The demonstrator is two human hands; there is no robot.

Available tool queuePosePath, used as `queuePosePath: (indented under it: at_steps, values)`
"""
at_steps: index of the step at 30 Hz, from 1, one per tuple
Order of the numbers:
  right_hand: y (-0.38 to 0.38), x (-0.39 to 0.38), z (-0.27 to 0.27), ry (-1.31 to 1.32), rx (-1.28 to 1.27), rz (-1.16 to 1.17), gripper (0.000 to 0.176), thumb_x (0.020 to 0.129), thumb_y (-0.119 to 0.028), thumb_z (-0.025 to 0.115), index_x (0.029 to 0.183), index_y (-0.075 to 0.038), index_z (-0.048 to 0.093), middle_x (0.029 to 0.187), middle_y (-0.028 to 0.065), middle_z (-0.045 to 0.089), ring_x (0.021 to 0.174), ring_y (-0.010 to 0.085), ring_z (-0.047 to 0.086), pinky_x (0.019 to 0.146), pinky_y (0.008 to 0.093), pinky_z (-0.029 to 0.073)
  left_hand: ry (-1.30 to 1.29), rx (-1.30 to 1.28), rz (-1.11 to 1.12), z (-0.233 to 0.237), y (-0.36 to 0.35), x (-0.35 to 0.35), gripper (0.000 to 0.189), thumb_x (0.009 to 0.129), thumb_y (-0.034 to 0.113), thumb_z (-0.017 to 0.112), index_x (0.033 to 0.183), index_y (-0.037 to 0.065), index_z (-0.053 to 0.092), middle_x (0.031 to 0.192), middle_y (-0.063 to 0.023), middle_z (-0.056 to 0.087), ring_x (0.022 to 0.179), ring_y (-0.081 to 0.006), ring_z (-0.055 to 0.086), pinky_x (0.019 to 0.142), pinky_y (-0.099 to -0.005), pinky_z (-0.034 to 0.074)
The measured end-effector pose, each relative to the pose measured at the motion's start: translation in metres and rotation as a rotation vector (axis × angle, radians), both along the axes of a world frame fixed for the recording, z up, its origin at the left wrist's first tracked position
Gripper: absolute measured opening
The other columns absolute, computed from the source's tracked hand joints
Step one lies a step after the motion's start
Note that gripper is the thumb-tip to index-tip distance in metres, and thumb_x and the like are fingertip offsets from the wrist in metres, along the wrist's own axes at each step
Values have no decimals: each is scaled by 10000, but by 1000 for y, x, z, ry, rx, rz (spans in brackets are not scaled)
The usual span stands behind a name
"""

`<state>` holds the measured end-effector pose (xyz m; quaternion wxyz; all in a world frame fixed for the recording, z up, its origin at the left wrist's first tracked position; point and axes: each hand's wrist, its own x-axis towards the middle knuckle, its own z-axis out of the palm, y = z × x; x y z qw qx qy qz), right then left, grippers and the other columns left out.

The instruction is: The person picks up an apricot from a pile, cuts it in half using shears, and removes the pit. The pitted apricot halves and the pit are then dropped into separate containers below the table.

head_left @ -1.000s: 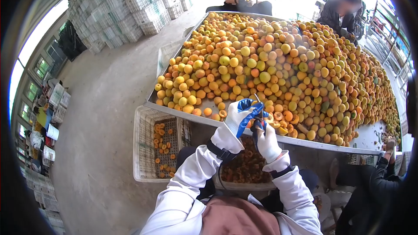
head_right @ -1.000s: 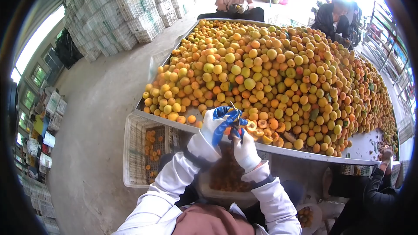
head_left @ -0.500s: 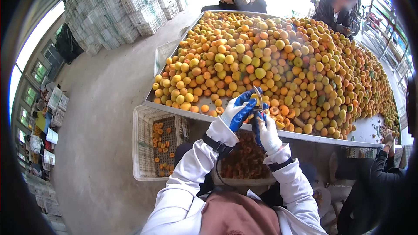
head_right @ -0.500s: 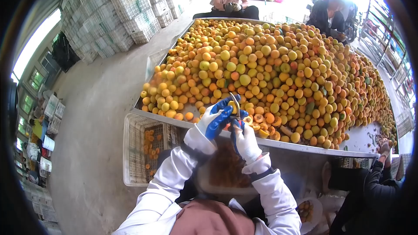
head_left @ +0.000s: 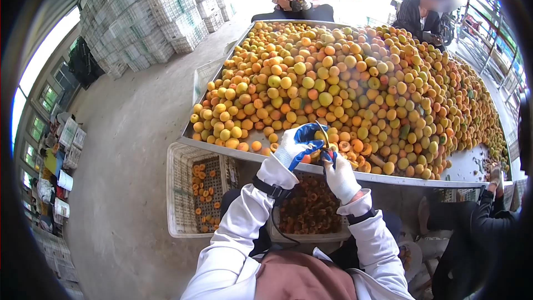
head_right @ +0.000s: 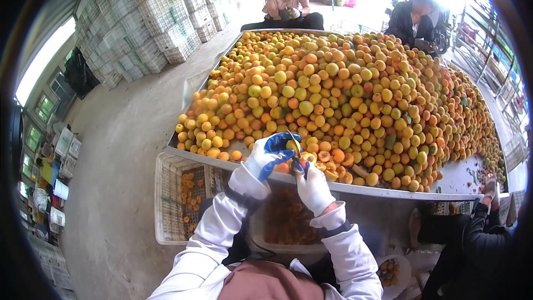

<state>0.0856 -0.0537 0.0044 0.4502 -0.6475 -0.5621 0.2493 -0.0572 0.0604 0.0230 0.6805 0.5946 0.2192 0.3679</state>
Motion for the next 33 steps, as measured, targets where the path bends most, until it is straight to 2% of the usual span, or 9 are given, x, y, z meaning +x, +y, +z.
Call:
queuePosePath:
  at_steps: [7,15,18,20,21,25,30,32,33]
  values:
    - [8,-13,-17,57,98,-86,187,979,-98,549,1104,21,621,943,248,691,935,446,663,789,452,520,-371,-544,-48,-10,-16,20,302,1006,159,615,1243,-25,581,1030,-172,700,907,-267,709,801,-367,597]
    - [10,-21,-32,-24,135,-115,215,973,-125,573,1133,11,622,953,238,709,937,433,680,802,466,530,-201,-292,146,-26,-3,27,268,934,55,706,1150,-64,599,946,-157,703,829,-251,727,730,-358,623]
    - [13,-20,-41,174,202,-1,183,1029,-146,518,1055,-1,625,837,119,677,723,267,650,675,385,516,-124,-334,172,-18,-6,20,238,938,52,700,1123,-65,606,937,-157,702,815,-249,726,723,-361,623]
    - [9,-17,-27,725,-299,78,239,1057,-264,513,975,-70,624,762,51,617,587,153,546,535,325,445,-179,-370,155,-17,-7,16,261,941,66,701,1143,-72,610,947,-155,703,818,-253,728,718,-359,622]
    - [8,-18,-17,830,-298,97,272,1056,-343,517,925,-123,606,704,18,568,506,119,484,455,283,365,-171,-370,144,-15,-8,15,277,945,71,697,1163,-75,608,953,-155,705,826,-260,729,731,-363,622]
    - [8,-10,-3,1284,-442,196,276,1045,-329,540,908,-98,598,660,-8,538,487,127,500,434,279,383,-184,-399,69,-12,-8,12,298,946,85,701,1183,-73,615,1010,-139,704,913,-261,724,812,-367,613]
    - [10,-8,-25,716,-95,90,232,1023,-217,564,933,-37,680,708,-8,597,537,76,500,506,248,387,-236,-302,-13,0,-9,12,341,946,73,696,1247,-61,608,1091,-141,707,999,-228,708,897,-325,581]
    - [10,-7,-15,447,134,-35,220,1021,-185,551,958,-18,679,704,-17,588,536,68,499,494,247,388,-53,77,135,-9,-2,12,361,954,47,675,1288,-58,586,1113,-131,710,1009,-183,689,894,-292,561]
    - [7,-2,-7,612,132,-84,200,1027,-172,540,993,-14,658,702,-17,586,543,61,504,486,241,389,-125,7,90,-14,2,9,432,956,32,664,1368,-17,543,1117,-100,714,983,-129,667,869,-255,542]
